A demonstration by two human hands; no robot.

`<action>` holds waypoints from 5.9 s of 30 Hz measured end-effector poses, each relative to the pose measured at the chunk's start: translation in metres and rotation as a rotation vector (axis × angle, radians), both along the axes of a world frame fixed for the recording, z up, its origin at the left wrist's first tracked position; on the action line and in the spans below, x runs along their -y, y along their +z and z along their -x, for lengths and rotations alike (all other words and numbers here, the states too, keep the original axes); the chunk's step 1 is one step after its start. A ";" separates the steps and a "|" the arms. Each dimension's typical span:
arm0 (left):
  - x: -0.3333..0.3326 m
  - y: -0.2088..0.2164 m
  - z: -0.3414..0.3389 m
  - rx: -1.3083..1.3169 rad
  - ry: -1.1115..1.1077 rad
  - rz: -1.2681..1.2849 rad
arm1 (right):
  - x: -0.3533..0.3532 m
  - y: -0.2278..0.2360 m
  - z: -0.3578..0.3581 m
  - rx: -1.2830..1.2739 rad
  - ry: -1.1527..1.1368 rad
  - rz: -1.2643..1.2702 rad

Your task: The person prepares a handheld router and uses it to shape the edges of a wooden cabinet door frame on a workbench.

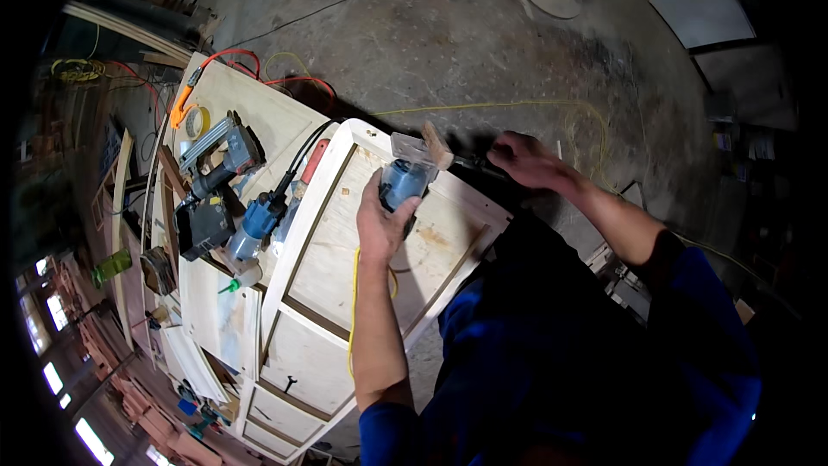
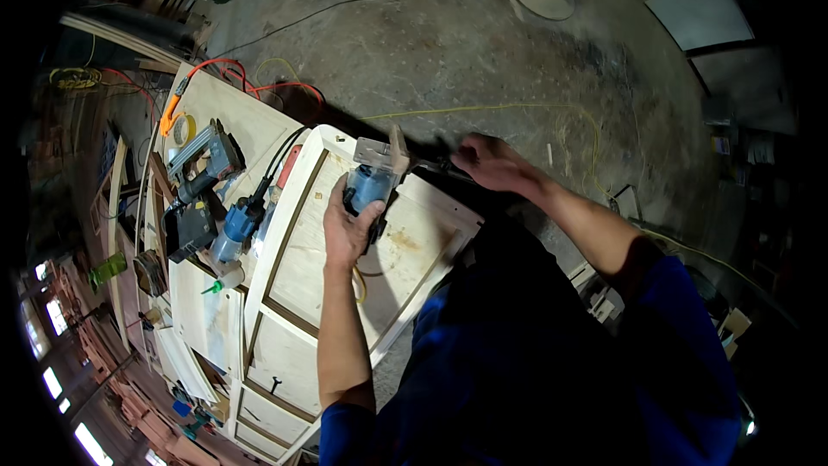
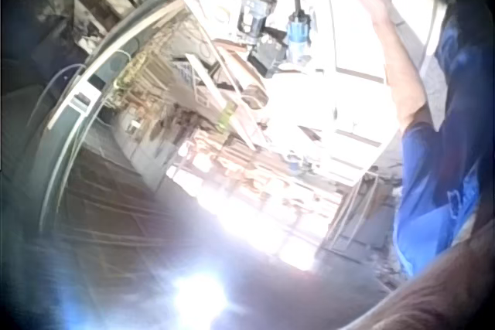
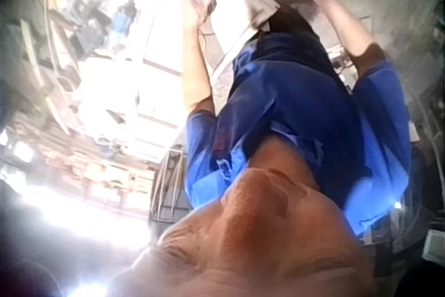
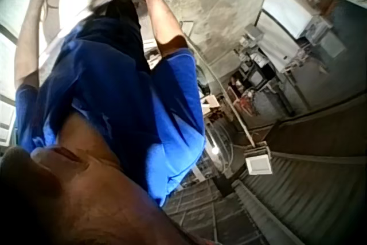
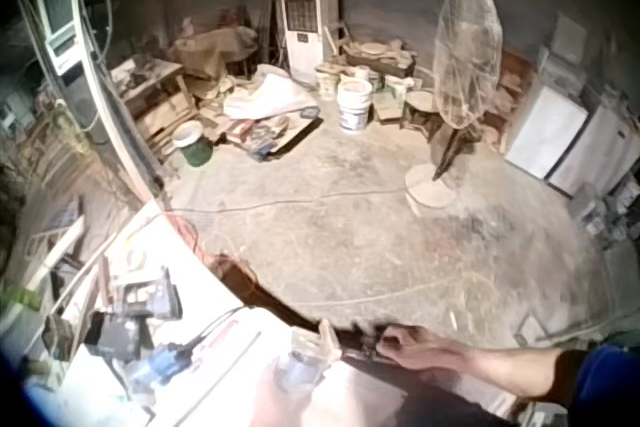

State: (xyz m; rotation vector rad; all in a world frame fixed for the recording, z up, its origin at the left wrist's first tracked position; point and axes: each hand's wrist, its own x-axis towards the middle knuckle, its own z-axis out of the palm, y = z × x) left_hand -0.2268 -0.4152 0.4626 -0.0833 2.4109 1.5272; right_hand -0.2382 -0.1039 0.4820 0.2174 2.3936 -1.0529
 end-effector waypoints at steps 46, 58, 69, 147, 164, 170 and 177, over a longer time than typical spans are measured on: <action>-0.184 -0.033 -0.046 0.039 0.714 -0.034 | 0.069 -0.042 0.128 1.135 1.231 -0.002; -0.187 -0.042 -0.050 -0.011 0.710 0.044 | 0.065 -0.038 0.117 0.995 1.215 -0.009; -0.185 -0.035 -0.051 0.033 0.783 -0.128 | 0.056 -0.062 0.122 1.335 1.114 0.213; -0.189 -0.035 -0.049 -0.072 0.749 -0.032 | 0.040 -0.034 0.042 0.100 0.468 0.425; -0.188 -0.035 -0.048 -0.115 0.721 -0.044 | 0.041 -0.039 0.027 -0.006 0.334 0.483; -0.188 -0.036 -0.049 -0.120 0.720 -0.031 | 0.042 -0.038 0.029 0.046 0.317 0.495; -0.188 -0.033 -0.047 -0.135 0.715 -0.015 | 0.042 -0.041 0.026 0.012 0.283 0.508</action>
